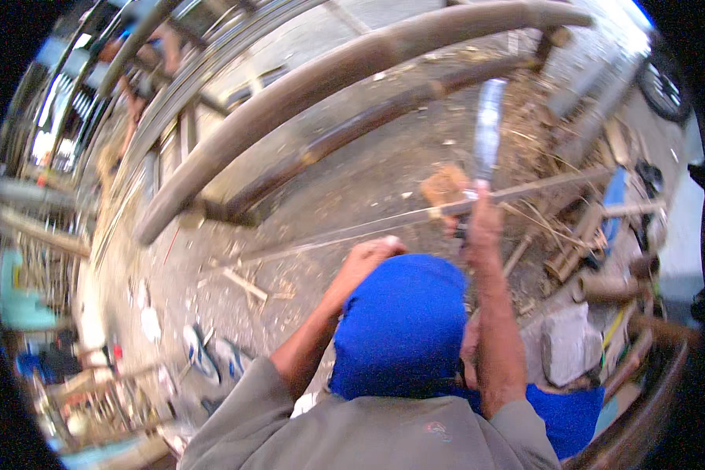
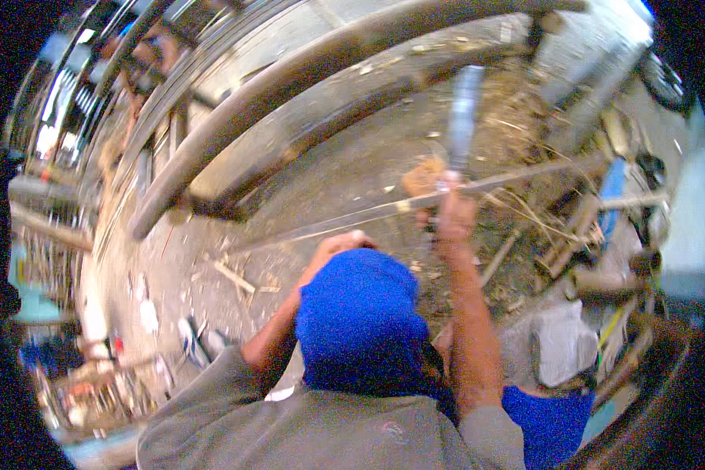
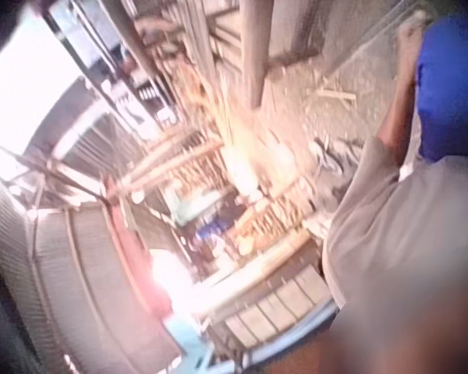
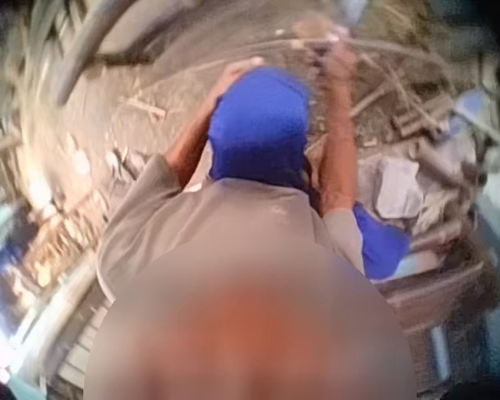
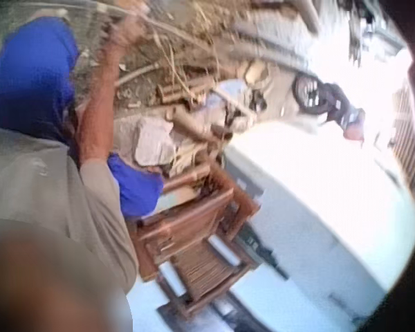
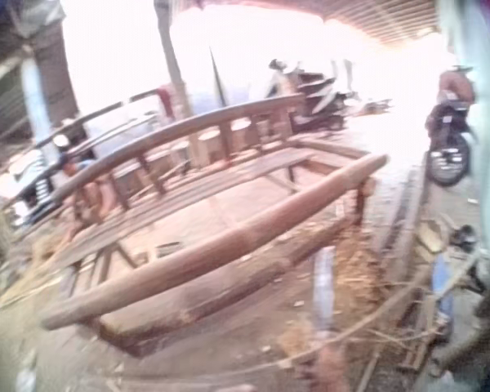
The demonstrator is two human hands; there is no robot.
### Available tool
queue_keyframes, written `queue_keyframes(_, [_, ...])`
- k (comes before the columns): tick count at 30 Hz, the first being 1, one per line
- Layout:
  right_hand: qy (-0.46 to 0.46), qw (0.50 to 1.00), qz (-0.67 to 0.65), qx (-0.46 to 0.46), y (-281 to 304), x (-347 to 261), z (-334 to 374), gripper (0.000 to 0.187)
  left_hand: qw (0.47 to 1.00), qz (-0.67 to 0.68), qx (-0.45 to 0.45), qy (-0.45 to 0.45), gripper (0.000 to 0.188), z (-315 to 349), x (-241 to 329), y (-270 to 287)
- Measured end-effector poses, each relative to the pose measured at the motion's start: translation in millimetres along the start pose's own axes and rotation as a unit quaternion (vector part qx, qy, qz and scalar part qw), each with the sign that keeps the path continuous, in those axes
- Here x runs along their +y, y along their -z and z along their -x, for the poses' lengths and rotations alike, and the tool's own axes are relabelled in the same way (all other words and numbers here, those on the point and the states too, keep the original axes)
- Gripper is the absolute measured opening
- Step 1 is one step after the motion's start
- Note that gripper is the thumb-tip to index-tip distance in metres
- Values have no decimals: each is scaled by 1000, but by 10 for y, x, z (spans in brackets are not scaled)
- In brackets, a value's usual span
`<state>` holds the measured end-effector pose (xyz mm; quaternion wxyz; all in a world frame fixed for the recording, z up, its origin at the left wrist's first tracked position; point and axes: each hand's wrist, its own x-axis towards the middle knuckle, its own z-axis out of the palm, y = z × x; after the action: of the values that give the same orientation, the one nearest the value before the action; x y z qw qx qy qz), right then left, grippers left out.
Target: The person fits a long bamboo pole into a curved bamboo frame, then uses a knife to shave and trim thin bamboo strips. The person repeatedly aligns and secures the pole within the frame structure.
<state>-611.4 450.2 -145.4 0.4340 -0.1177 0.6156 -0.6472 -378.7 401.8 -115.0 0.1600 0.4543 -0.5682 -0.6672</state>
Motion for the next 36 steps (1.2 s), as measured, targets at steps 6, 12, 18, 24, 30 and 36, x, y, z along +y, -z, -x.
queue_keyframes(6, [-35, 997, -22, 62, 718, -238, -228, 51, 911, -261, 252, -198, 26, 252, 20, 371])
queue_keyframes(12, [-11, 997, 1, 70, 1237, -463, -297, 50, 750, -530, 288, -271, 59, 68, -118, 977])
queue_keyframes(18, [40, 993, -1, 112, 1609, -702, -273, 49, 791, -598, 37, -126, 54, -352, -469, 1596])
queue_keyframes(24, [73, 985, -79, 139, 1975, -755, -241, 51, 823, -502, -23, -264, 25, -434, -107, 1373])
queue_keyframes(30, [117, 943, 282, 135, 1782, -64, -364, 20, 871, -335, 17, -359, 24, -745, 1285, 573])
queue_keyframes(36, [102, 906, 405, 65, 994, 596, 73, 30, 912, -53, 54, -404, 36, -869, 3087, 284])
